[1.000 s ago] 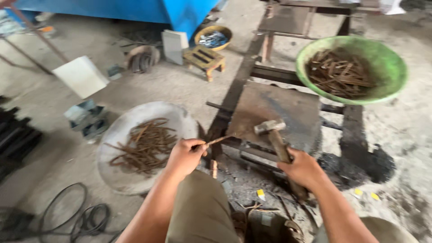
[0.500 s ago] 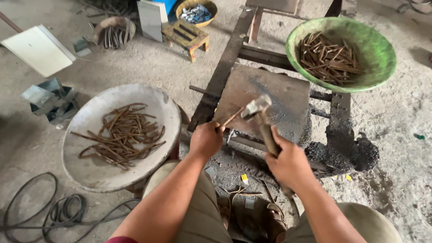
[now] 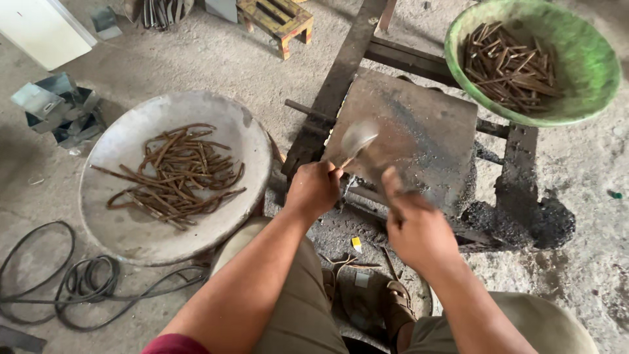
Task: The person picks up metal rods from a bowl, places them on a metal plate, and strikes them with a hammer.
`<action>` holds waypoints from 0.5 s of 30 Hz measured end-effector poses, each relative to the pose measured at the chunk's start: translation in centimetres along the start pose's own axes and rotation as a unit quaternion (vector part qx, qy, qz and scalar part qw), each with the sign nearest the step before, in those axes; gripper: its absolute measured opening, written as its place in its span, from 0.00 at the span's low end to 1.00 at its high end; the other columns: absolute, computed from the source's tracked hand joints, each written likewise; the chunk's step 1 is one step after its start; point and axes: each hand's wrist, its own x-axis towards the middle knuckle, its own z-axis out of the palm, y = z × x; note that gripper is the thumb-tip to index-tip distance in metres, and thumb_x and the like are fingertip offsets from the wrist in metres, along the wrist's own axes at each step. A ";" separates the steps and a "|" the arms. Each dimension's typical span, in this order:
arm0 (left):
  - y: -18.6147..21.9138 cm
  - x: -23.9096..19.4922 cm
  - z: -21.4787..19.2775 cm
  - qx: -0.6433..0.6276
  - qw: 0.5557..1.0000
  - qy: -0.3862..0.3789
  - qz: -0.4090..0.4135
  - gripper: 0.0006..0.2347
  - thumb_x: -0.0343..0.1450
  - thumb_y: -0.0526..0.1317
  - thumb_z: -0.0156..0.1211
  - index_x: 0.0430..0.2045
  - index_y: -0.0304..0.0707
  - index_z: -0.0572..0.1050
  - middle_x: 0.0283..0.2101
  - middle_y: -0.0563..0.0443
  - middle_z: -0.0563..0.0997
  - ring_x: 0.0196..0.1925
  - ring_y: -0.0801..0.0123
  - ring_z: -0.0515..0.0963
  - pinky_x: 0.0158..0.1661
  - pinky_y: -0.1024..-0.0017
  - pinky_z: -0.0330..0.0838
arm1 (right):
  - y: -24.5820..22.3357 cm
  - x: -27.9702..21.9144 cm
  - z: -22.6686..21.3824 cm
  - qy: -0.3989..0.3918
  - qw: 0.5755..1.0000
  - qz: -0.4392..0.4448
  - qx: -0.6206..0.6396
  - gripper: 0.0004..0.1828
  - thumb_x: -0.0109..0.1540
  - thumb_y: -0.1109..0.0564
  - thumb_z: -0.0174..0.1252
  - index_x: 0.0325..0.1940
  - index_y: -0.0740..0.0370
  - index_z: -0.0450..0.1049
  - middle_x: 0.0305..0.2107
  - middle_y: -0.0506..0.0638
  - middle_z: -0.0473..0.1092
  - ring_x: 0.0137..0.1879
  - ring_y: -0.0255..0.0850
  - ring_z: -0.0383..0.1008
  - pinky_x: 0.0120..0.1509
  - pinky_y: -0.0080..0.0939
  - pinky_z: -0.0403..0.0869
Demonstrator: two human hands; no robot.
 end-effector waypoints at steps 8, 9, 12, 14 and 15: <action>-0.8 0.0 0.8 -0.019 0.998 0.027 0.056 0.09 0.70 0.41 0.60 0.28 0.34 0.80 0.33 0.34 0.83 0.39 0.43 0.83 0.42 0.52 0.76 | -0.6 -2.1 -4.2 0.198 0.979 -0.022 0.051 0.34 0.66 0.61 0.61 0.74 0.75 0.61 0.36 0.61 0.75 0.34 0.43 0.79 0.35 0.38 0.79; -0.8 0.1 0.9 -0.017 0.998 0.025 0.057 0.09 0.70 0.41 0.60 0.28 0.34 0.80 0.33 0.34 0.83 0.39 0.43 0.83 0.42 0.52 0.76 | -0.7 -2.2 -4.2 0.199 0.978 -0.019 0.052 0.34 0.66 0.61 0.61 0.74 0.75 0.61 0.36 0.61 0.75 0.34 0.43 0.79 0.35 0.38 0.79; -0.4 0.3 0.7 0.000 0.997 0.038 0.070 0.09 0.70 0.41 0.61 0.26 0.32 0.80 0.32 0.34 0.83 0.39 0.42 0.83 0.41 0.52 0.76 | -0.4 -2.7 -2.7 0.286 0.947 -0.089 0.114 0.29 0.73 0.61 0.60 0.76 0.69 0.59 0.44 0.61 0.76 0.41 0.43 0.80 0.43 0.37 0.81; 0.1 0.1 0.3 0.003 0.999 0.030 0.043 0.09 0.70 0.42 0.61 0.28 0.32 0.80 0.32 0.34 0.83 0.38 0.42 0.82 0.40 0.52 0.75 | 0.1 -2.1 -0.2 0.093 0.991 0.080 0.056 0.34 0.63 0.64 0.60 0.72 0.77 0.60 0.34 0.65 0.75 0.24 0.45 0.76 0.23 0.40 0.78; 0.4 0.0 0.0 0.002 0.999 0.030 0.043 0.09 0.70 0.42 0.61 0.28 0.32 0.80 0.32 0.34 0.83 0.38 0.42 0.82 0.40 0.52 0.75 | 0.5 -1.7 0.8 0.093 0.991 0.080 0.055 0.34 0.63 0.64 0.60 0.72 0.77 0.60 0.34 0.65 0.75 0.24 0.45 0.76 0.23 0.40 0.78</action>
